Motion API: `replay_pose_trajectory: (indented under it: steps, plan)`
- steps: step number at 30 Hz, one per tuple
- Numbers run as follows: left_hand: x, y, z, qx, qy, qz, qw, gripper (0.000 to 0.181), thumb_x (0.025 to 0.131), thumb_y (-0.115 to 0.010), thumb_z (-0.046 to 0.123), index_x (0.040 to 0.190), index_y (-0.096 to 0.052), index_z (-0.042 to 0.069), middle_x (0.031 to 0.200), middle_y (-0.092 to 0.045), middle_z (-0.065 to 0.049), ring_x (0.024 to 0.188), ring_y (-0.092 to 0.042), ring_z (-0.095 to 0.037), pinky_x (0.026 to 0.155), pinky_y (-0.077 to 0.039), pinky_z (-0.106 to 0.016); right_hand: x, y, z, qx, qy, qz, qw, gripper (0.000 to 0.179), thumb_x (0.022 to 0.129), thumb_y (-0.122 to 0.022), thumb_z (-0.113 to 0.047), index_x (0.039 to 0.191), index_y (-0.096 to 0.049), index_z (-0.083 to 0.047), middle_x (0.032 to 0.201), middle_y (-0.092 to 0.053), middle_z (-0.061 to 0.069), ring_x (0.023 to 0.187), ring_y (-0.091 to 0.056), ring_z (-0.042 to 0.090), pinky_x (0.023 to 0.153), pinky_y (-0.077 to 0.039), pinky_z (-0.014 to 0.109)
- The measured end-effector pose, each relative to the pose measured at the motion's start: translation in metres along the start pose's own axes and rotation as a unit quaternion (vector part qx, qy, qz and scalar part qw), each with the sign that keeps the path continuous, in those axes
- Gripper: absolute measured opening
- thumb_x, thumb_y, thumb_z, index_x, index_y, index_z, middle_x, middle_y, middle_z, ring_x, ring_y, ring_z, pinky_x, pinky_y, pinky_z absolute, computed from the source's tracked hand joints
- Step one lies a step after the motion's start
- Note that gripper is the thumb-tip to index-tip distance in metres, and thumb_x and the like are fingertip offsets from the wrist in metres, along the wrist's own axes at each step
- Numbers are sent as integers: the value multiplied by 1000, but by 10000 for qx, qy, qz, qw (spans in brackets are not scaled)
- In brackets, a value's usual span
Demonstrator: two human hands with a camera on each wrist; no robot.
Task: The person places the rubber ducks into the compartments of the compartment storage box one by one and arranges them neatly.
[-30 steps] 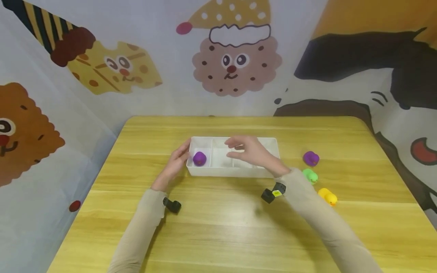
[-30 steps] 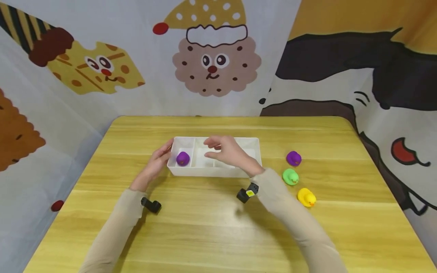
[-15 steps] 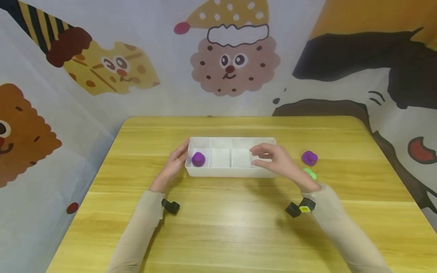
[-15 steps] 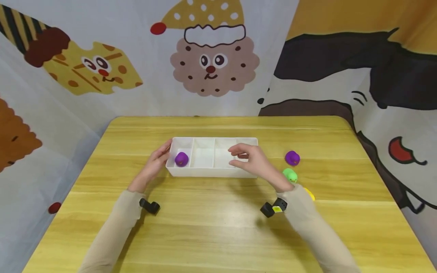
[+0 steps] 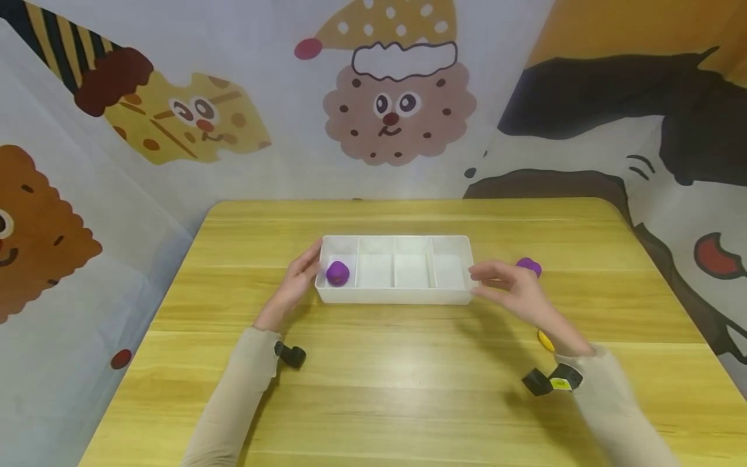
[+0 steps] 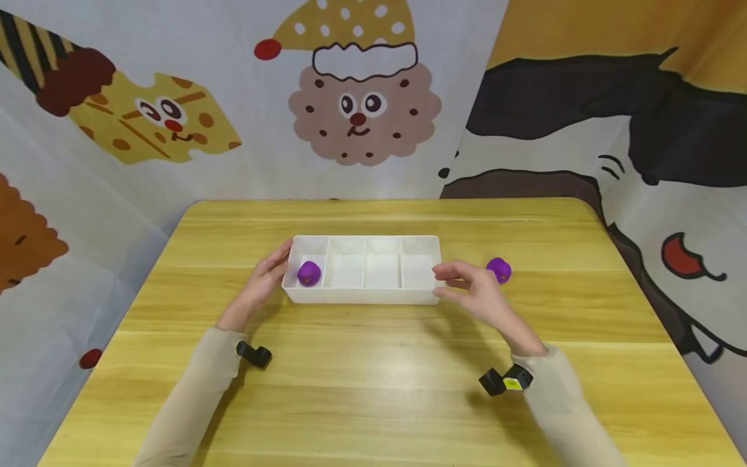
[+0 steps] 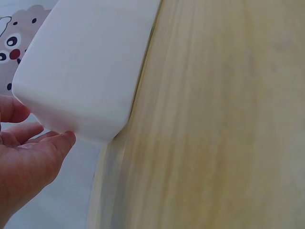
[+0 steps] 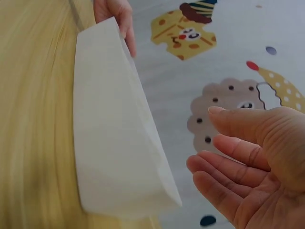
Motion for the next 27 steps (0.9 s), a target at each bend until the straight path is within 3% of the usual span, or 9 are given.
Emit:
replay_pose_trajectory:
  steps: [3,7,10,13,20,27]
  plan:
    - [0,0,-1,40,28,-20,10000,53,97,-33,-4,147,-17,-2,153,-17,-19,140,-18,-33,115,-14,-39,-11,8,5,144,11,72,9999,29,77,-70,9,105,-63,9,102,-68,10,93,-63,3,82,-52,17]
    - [0,1,-1,33,14,-33,10000,52,97,-33,-5,147,-17,-2,153,-17,-19,140,-17,-33,115,-13,-39,-27,19,14,272,-114,121,9995,31,77,-69,11,107,-61,11,106,-64,-12,94,-61,0,81,-52,16]
    - [0,0,0,41,-16,-13,10000,52,97,-33,-5,146,-17,-2,152,-17,-19,140,-19,-33,115,-14,-39,-38,27,22,223,-268,148,9993,32,78,-68,11,109,-59,12,107,-62,-19,94,-61,-1,81,-51,16]
    - [0,0,1,38,-21,17,10000,53,96,-34,-5,147,-18,-2,152,-18,-19,140,-19,-33,115,-15,-39,-48,35,28,112,-572,187,9981,32,81,-67,7,111,-59,11,107,-62,-18,95,-61,-1,81,-50,13]
    - [-1,1,0,-4,-26,4,10000,53,96,-33,-6,146,-17,-2,152,-17,-21,140,-19,-34,115,-16,-40,-70,52,41,-291,-1045,292,9937,31,84,-68,-2,111,-59,8,107,-66,-2,95,-61,-1,79,-48,8]
    - [0,0,0,-6,-2,-28,10000,53,96,-33,-5,147,-17,-2,153,-16,-20,140,-18,-34,115,-15,-40,-93,68,60,-218,-1296,555,9898,34,85,-67,-2,116,-57,7,106,-66,-5,93,-59,-5,78,-46,5]
Point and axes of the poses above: each hand's wrist, its own x-axis towards the middle knuckle, its own y-axis out of the back of the hand, z = x × y, the point moved 6 cm from there along x, towards the middle knuckle
